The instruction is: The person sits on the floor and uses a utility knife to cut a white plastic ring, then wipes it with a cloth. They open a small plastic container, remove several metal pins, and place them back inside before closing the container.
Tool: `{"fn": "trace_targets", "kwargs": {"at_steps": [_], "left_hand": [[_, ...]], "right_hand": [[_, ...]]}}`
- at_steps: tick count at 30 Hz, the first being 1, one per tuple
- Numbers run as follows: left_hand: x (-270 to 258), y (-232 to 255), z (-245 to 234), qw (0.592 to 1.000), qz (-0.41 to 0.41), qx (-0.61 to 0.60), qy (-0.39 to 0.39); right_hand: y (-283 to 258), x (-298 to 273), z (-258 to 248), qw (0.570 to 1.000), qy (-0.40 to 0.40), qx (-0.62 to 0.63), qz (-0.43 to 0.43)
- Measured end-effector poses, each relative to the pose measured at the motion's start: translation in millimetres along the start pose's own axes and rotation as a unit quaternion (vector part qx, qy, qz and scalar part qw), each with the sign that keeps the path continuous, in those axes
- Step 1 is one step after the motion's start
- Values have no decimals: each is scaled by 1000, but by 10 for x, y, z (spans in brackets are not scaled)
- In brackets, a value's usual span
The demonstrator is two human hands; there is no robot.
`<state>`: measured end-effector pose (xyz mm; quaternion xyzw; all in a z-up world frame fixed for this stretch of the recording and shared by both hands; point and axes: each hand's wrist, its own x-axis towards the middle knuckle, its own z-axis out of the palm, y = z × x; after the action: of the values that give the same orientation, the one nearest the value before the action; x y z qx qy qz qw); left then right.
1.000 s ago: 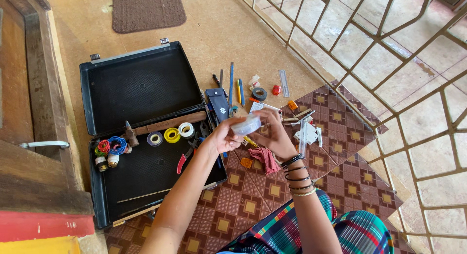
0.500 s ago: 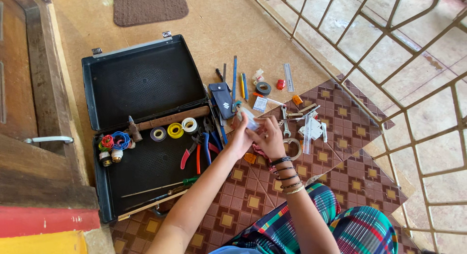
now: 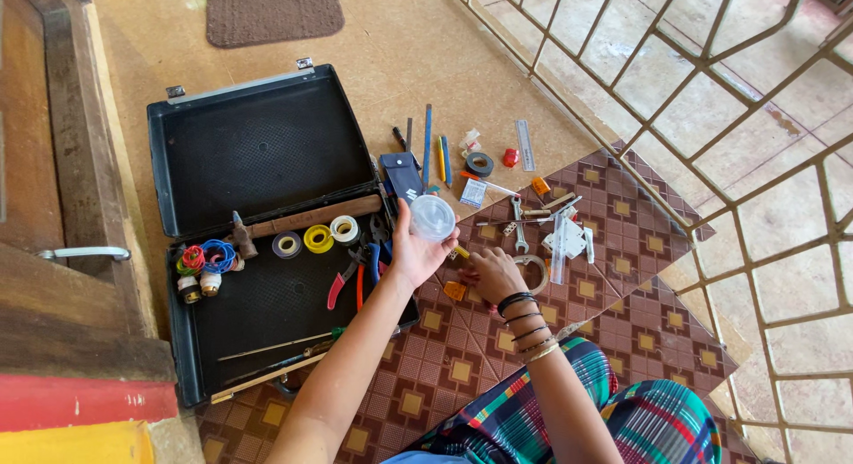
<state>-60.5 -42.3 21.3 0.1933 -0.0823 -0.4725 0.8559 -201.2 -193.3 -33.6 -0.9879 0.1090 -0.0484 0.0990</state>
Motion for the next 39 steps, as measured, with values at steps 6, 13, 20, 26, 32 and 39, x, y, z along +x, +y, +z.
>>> {"fn": "trace_targets", "kwargs": {"at_steps": [6,13,20,26,32,39], "left_hand": [[-33,50,13,1000,-7,20,1],[117,-307,67,993,-26,94,72],[129,-161,25,998,17,50,37],[238,-174,83,993,-100,61,31],[269,40,140,990,-53,94,89],[181,176,109,992,-120,47,-11]], "right_hand": [[-263,67,-733,922,169,331,108],[-1014,262,-1283,906,335,259,9],[-971,14,-1288,928,280,161,-187],[-818,204,-1342,933,304,158,-112],[-928,143,-1310,929,272,114,-223],[-579,129,-1205,918,291,185,-194]]}}
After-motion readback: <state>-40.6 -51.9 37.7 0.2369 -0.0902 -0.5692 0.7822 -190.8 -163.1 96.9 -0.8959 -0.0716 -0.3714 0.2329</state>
